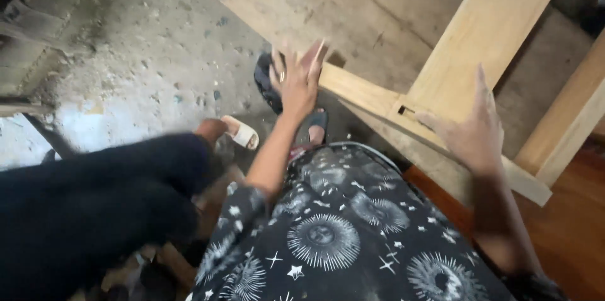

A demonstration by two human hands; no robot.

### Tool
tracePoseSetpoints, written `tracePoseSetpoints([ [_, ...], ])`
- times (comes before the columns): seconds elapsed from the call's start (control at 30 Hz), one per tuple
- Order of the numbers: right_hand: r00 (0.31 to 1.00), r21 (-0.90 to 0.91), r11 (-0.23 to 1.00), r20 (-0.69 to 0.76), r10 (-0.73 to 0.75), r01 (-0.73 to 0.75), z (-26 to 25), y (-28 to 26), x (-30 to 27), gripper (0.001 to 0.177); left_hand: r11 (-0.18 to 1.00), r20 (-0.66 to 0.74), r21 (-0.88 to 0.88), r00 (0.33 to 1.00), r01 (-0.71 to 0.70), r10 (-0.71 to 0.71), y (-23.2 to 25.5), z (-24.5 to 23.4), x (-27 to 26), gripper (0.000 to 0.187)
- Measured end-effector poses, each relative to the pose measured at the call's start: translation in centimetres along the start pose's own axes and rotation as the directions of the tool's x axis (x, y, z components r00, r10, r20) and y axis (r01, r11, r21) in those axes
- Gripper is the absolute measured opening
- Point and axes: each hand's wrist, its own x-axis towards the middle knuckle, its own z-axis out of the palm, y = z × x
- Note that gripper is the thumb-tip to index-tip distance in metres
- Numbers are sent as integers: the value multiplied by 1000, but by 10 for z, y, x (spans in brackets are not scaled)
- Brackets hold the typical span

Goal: The person sands a light-colored wooden chair frame using a sanding block. They systematically smooth the edges and surfaces of the chair's legs and crossbars while holding the frame steady on a workbench.

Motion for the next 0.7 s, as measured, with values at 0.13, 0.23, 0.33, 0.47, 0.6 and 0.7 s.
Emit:
tracePoseSetpoints([
  [0.13, 997, 10, 997, 21, 72, -72, -1, 2, 3, 121, 962, -21, 262, 996, -80, 88, -6, -15, -4, 50],
  [0.23, 998, 20, 998, 36, 58, -59, -1, 1, -1, 119, 984, 40, 171, 998, -46, 40, 1, -3, 6, 54],
  [0.33, 998, 37, 998, 31, 57, -58, -2, -3, 0, 118, 997, 17, 72, 1000, 23, -25, -6, -6, -15, 54],
  [0.47, 999, 14, 999, 25, 35, -35, 1, 4, 0, 121, 966, -6, 257, 1000, -23, 26, 1, -19, -9, 63],
  [0.6, 1000, 37, 999, -3, -5, 5, -1, 1, -3, 115, 1000, 33, 2, 999, 22, -22, 7, -5, -10, 60],
  [0.7, 1000, 24, 1000, 10, -9, 9, -1, 3, -1, 116, 979, -16, 196, 998, 59, -57, 4, -17, -32, 62],
])
